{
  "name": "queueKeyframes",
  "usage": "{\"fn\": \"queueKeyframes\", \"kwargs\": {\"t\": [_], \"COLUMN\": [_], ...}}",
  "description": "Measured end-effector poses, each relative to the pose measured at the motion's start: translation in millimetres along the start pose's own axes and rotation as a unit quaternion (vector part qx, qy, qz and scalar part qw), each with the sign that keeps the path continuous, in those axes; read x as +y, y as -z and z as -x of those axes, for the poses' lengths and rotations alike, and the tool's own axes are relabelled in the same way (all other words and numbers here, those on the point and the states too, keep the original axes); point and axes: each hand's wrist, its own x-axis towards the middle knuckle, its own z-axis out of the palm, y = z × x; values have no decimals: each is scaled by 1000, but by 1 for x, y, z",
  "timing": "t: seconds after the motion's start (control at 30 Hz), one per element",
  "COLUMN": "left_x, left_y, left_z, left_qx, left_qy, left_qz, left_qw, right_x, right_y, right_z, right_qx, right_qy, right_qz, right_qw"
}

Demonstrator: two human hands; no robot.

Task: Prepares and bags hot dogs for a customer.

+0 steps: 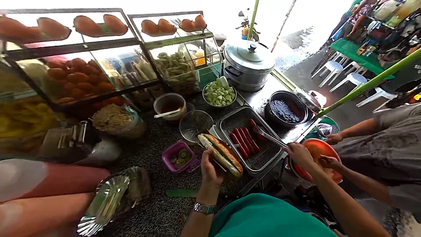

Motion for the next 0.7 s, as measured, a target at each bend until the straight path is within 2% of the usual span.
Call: {"fn": "queueKeyframes", "kwargs": {"t": [0.1,0.2,0.27,0.5,0.6,0.7], "left_x": [-3,-2,-4,-9,-12,-10], "left_y": [-9,-16,-18,-34,-39,-40], "left_z": [-8,-17,-22,-32,-33,-32], "left_qx": [3,17,22,7,7,7], "left_qy": [1,8,12,28,17,7], "left_qz": [-6,-25,-37,-54,-44,-30], "left_qw": [1000,1000,999,998,999,999], "right_x": [34,34,26,-16,-26,-34], "right_y": [-3,12,30,68,70,72], "right_z": [-11,0,12,36,33,31], "right_qx": [-39,-98,-128,-235,-261,-237], "right_qy": [-13,-19,6,117,127,110], "right_qz": [-176,-346,-391,-415,-384,-346], "right_qw": [984,933,911,871,876,901]}}
